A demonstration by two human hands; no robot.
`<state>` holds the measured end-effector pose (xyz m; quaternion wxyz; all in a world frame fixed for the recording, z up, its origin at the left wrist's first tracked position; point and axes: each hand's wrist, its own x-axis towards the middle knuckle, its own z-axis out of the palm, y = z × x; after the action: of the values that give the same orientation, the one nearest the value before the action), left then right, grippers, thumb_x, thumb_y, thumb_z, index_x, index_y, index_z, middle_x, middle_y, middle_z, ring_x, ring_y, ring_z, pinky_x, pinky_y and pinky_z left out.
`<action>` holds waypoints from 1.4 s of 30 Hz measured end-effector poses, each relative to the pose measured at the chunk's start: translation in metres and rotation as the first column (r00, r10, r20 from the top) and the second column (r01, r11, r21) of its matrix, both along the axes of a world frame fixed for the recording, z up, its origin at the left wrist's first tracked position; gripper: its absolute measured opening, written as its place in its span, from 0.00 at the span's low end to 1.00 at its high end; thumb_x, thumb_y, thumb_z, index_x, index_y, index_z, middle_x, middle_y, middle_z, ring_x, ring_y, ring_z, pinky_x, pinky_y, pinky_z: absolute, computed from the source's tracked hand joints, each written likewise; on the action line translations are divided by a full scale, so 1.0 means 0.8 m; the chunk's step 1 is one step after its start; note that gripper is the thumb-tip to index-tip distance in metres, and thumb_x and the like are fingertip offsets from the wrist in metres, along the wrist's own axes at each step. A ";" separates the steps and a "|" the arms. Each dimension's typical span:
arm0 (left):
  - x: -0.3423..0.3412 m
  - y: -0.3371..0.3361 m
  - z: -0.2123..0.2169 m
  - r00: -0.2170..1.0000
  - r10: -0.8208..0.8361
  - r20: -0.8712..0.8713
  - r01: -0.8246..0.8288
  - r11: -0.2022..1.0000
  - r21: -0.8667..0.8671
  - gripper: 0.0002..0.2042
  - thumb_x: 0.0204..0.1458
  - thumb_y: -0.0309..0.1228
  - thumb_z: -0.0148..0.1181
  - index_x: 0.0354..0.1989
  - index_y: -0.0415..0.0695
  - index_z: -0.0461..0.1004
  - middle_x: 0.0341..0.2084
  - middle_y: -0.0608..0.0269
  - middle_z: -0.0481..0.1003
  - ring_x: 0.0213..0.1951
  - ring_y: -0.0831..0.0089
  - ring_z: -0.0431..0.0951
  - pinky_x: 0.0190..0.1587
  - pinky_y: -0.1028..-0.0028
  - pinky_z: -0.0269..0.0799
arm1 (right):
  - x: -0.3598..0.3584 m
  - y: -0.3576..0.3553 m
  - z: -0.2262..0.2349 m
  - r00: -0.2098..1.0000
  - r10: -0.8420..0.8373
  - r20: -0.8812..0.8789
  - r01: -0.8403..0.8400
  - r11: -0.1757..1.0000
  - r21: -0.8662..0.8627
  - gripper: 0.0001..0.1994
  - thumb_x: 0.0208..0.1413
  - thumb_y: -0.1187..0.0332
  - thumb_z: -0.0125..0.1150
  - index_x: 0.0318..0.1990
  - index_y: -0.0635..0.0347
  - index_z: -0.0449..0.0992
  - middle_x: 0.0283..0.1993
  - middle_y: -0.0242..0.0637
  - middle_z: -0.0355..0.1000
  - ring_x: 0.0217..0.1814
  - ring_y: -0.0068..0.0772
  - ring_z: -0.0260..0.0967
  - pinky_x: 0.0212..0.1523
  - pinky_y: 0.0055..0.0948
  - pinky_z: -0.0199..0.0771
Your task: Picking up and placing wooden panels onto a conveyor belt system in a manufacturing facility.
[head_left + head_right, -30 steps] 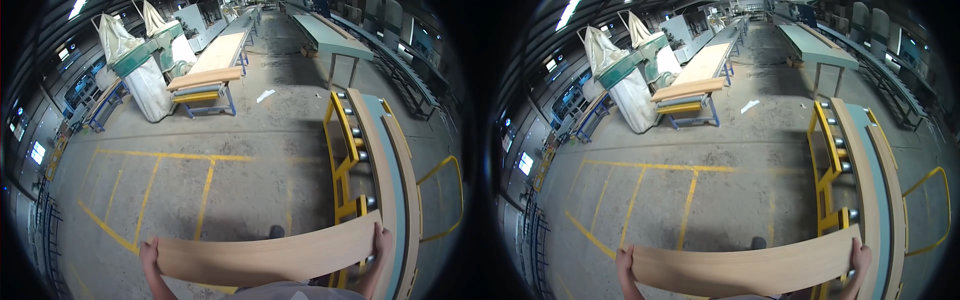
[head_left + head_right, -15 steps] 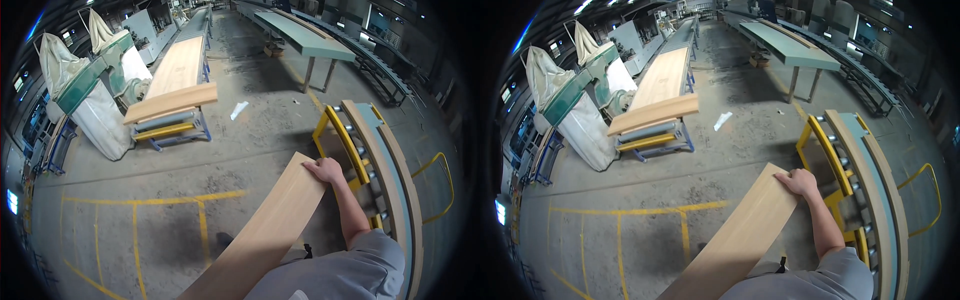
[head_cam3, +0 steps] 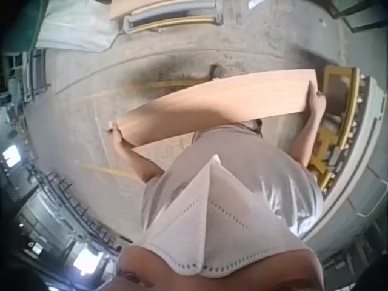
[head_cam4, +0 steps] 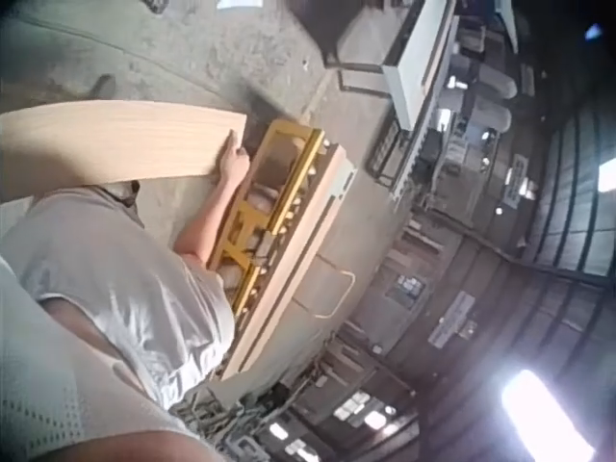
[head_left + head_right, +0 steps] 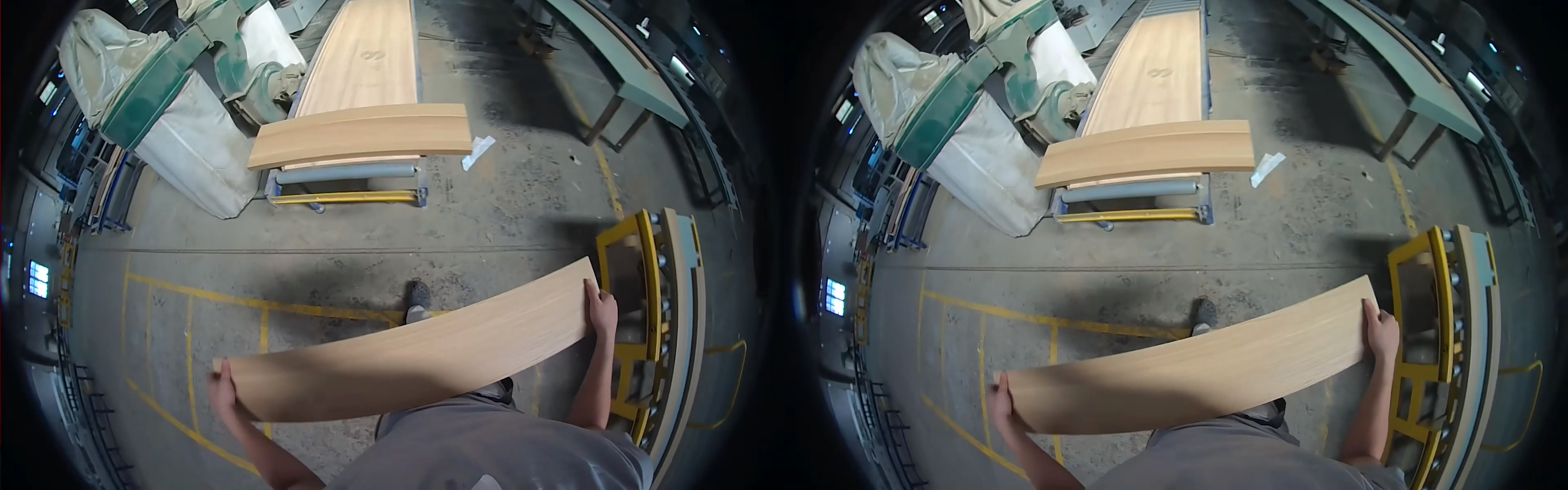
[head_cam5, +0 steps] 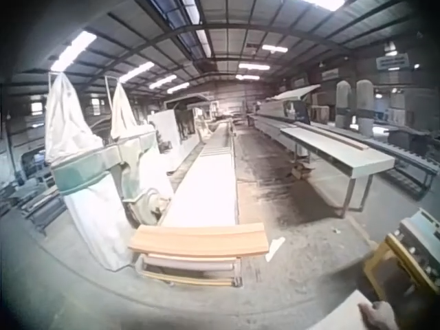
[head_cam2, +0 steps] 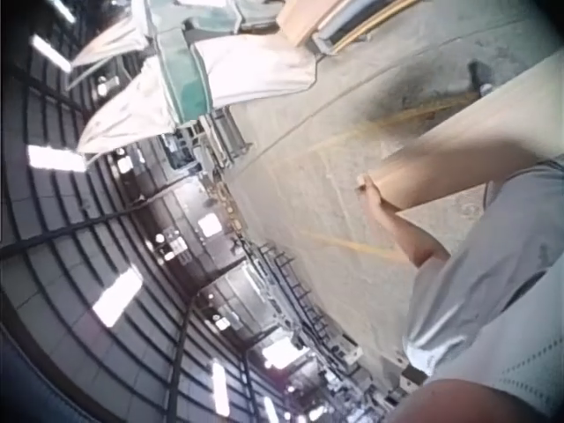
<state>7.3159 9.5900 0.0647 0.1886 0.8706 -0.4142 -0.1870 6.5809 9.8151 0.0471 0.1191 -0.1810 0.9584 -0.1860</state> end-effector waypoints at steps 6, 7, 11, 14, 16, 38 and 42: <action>-0.087 -0.297 -0.028 0.995 -0.090 -0.040 0.091 0.996 0.022 0.32 0.42 0.54 0.63 0.40 0.33 0.68 0.36 0.47 0.74 0.41 0.59 0.73 0.47 0.66 0.66 | -0.066 -0.215 -0.032 0.999 -0.025 0.021 0.025 0.999 0.039 0.38 0.51 0.37 0.45 0.36 0.75 0.75 0.35 0.63 0.71 0.43 0.59 0.70 0.44 0.42 0.68; -0.098 -0.344 -0.030 0.992 -0.104 -0.078 0.104 0.994 0.007 0.32 0.43 0.53 0.63 0.41 0.32 0.68 0.36 0.47 0.74 0.41 0.59 0.73 0.47 0.67 0.65 | -0.075 -0.254 -0.031 0.999 -0.027 0.035 0.026 0.999 0.029 0.38 0.52 0.37 0.45 0.36 0.75 0.75 0.36 0.63 0.71 0.44 0.59 0.70 0.44 0.42 0.67; -0.152 -0.503 -0.040 0.961 -0.159 -0.228 0.151 0.987 -0.051 0.33 0.44 0.52 0.63 0.44 0.30 0.66 0.41 0.46 0.72 0.44 0.58 0.72 0.50 0.66 0.64 | -0.101 -0.397 -0.036 0.999 -0.038 -0.005 0.039 0.995 0.091 0.38 0.52 0.35 0.42 0.36 0.70 0.76 0.36 0.61 0.72 0.45 0.59 0.69 0.45 0.45 0.66; -0.164 -0.633 -0.083 0.970 -0.165 -0.179 0.177 0.983 0.050 0.33 0.44 0.51 0.63 0.46 0.31 0.65 0.42 0.44 0.72 0.46 0.56 0.71 0.51 0.66 0.63 | -0.115 -0.492 -0.056 0.998 -0.057 -0.008 0.057 0.985 0.165 0.37 0.52 0.35 0.42 0.36 0.69 0.77 0.36 0.61 0.72 0.45 0.59 0.69 0.46 0.44 0.67; -0.184 -0.721 -0.115 0.968 -0.177 -0.180 0.193 0.978 0.076 0.34 0.44 0.52 0.62 0.47 0.31 0.64 0.44 0.43 0.71 0.48 0.55 0.71 0.52 0.65 0.63 | -0.121 -0.556 -0.070 0.996 -0.090 0.000 0.089 0.981 0.172 0.37 0.52 0.35 0.42 0.36 0.69 0.77 0.36 0.61 0.72 0.45 0.59 0.69 0.46 0.44 0.67; -0.289 -1.146 -0.371 0.720 -0.663 0.206 0.643 0.748 0.164 0.38 0.51 0.54 0.52 0.58 0.31 0.57 0.56 0.34 0.58 0.58 0.46 0.59 0.60 0.60 0.54 | -0.160 -0.869 -0.236 0.966 -0.197 0.169 0.115 0.908 0.403 0.39 0.49 0.36 0.48 0.56 0.64 0.66 0.46 0.54 0.71 0.55 0.50 0.65 0.53 0.37 0.65; -0.281 -1.136 -0.364 0.760 -0.612 0.219 0.629 0.777 -0.012 0.37 0.53 0.54 0.48 0.60 0.33 0.55 0.57 0.39 0.58 0.58 0.48 0.59 0.60 0.61 0.54 | -0.099 -0.882 -0.242 0.965 -0.141 0.221 0.089 0.969 0.229 0.36 0.49 0.44 0.57 0.57 0.66 0.64 0.58 0.52 0.63 0.62 0.47 0.59 0.59 0.34 0.60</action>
<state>7.0909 8.6811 -0.2269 0.1097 0.6896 -0.7036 -0.1315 6.5019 9.1096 -0.1464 0.2398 -0.0873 0.9610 -0.1070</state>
